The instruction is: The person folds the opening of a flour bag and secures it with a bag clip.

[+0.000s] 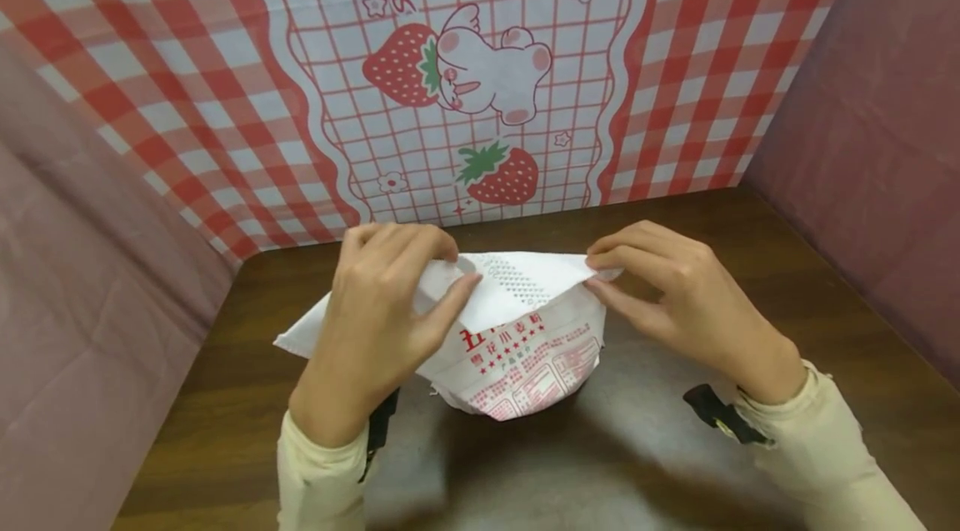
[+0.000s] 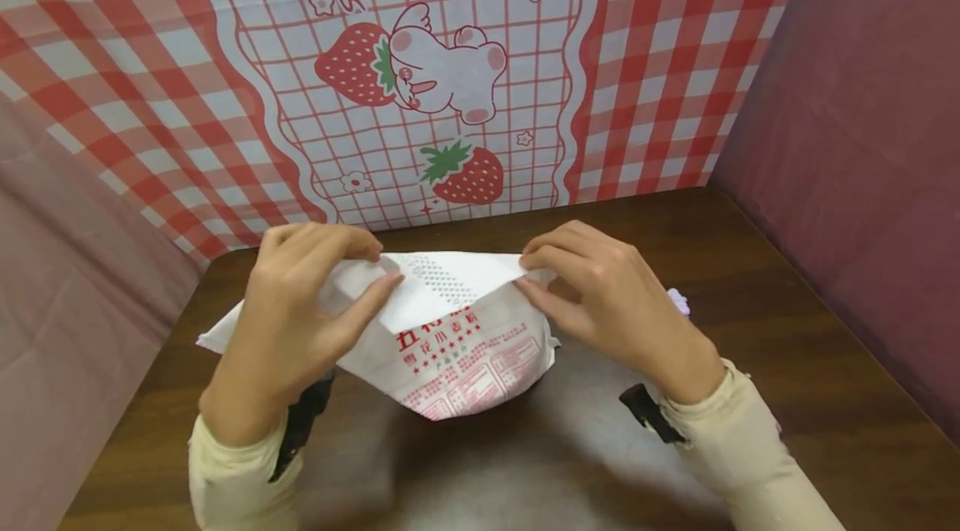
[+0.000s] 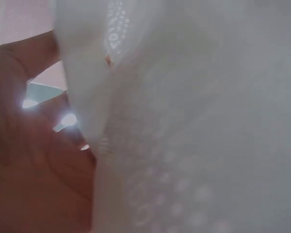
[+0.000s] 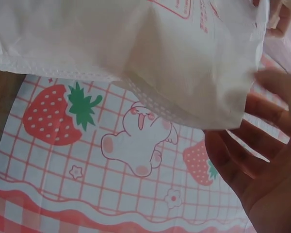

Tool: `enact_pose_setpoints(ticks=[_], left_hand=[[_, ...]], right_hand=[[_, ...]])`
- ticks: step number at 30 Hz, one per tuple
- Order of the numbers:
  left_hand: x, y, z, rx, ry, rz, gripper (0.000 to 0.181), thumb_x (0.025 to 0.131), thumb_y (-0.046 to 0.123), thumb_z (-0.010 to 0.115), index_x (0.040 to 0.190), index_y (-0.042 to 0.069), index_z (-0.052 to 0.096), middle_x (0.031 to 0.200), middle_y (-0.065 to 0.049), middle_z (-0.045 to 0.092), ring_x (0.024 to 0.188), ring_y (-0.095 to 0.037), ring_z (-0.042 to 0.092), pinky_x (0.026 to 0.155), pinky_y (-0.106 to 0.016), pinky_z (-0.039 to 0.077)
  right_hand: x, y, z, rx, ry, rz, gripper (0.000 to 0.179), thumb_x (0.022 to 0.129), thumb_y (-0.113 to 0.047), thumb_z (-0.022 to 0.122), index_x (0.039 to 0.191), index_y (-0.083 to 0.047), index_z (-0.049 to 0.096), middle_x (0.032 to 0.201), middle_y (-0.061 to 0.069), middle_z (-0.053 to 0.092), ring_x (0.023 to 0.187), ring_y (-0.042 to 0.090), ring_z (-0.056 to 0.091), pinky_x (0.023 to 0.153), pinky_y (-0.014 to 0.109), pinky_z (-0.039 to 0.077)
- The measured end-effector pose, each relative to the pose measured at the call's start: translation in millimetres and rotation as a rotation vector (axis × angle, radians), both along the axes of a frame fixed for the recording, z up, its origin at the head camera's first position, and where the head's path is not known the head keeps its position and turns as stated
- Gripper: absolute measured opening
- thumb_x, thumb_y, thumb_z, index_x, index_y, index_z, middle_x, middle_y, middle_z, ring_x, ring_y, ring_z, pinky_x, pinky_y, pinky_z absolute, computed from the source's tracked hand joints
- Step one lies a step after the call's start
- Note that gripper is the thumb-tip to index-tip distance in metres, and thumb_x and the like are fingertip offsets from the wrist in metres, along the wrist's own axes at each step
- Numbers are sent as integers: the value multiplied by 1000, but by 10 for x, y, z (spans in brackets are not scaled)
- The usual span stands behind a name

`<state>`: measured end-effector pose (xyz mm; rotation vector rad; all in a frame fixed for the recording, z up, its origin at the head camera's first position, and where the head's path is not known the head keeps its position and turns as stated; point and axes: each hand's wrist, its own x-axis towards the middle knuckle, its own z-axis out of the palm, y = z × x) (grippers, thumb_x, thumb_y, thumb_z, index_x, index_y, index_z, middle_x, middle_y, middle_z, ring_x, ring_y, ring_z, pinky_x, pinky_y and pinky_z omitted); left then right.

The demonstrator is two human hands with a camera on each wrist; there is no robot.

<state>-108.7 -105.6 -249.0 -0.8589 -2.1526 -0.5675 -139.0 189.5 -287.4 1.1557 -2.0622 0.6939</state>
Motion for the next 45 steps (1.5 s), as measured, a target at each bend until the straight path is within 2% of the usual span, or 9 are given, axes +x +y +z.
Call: enact_pose_setpoints(ticks=[3, 7, 11, 15, 18, 24, 30, 35, 45], left_hand=[[7, -10, -9, -36, -40, 36, 26, 84, 23, 80, 100, 7, 66, 90, -3, 69, 85, -23, 63, 86, -45, 40], [19, -21, -25, -110, -101, 85, 32, 85, 25, 79, 111, 8, 68, 93, -4, 71, 84, -22, 66, 86, -44, 41], [27, -30, -38, -189, -140, 103, 24, 87, 26, 77, 103, 9, 71, 87, -3, 72, 77, -22, 66, 82, -43, 44], [36, -28, -40, -229, -151, 98, 18, 87, 24, 77, 94, 10, 69, 78, -1, 67, 71, -21, 63, 78, -42, 44], [50, -17, -34, -232, -148, 98, 18, 87, 23, 77, 97, 10, 68, 79, 0, 68, 72, -21, 64, 79, -42, 44], [113, 19, -38, -251, -130, 151, 37, 83, 35, 81, 107, 10, 69, 83, -4, 70, 78, -25, 63, 82, -45, 42], [97, 43, -50, -210, -63, 164, 25, 88, 30, 76, 92, 8, 66, 73, -4, 66, 71, -26, 59, 79, -44, 41], [48, 52, -66, -168, -5, 163, 28, 89, 34, 74, 88, 7, 66, 70, -4, 66, 67, -26, 57, 76, -44, 41], [52, 70, -50, -163, -6, 151, 18, 90, 22, 75, 88, 7, 67, 76, -5, 67, 76, -27, 59, 83, -46, 40]], right_hand=[[-11, 13, 0, -13, -57, 7, 28, 102, -27, 55, 102, -6, 74, 105, 2, 70, 98, 14, 63, 89, 17, 44], [-37, 18, -41, -4, -126, -56, 14, 97, -13, 63, 107, -9, 73, 104, -3, 69, 94, 9, 61, 83, 18, 45], [-65, 18, -87, 39, -168, -121, 23, 87, -8, 75, 110, -13, 72, 101, -6, 68, 91, 5, 60, 77, 21, 46], [-83, 24, -109, 60, -182, -121, 29, 83, -10, 80, 111, -13, 71, 101, -6, 68, 90, 4, 60, 75, 22, 47], [-90, 24, -104, 64, -184, -110, 31, 82, -11, 81, 111, -14, 71, 100, -7, 68, 89, 3, 60, 75, 21, 47], [-88, 29, -101, 77, -198, -126, 30, 82, -12, 81, 111, -13, 71, 101, -6, 69, 90, 4, 61, 77, 21, 48], [-60, 36, -100, 103, -210, -146, 29, 83, -14, 81, 110, -12, 71, 101, -5, 69, 90, 4, 61, 77, 23, 49], [-43, 35, -100, 111, -220, -153, 30, 83, -15, 81, 111, -12, 70, 101, -5, 69, 89, 4, 60, 75, 27, 50], [-34, 26, -86, 110, -219, -129, 22, 89, -7, 73, 109, -13, 72, 103, -7, 69, 92, 4, 61, 76, 24, 49]])
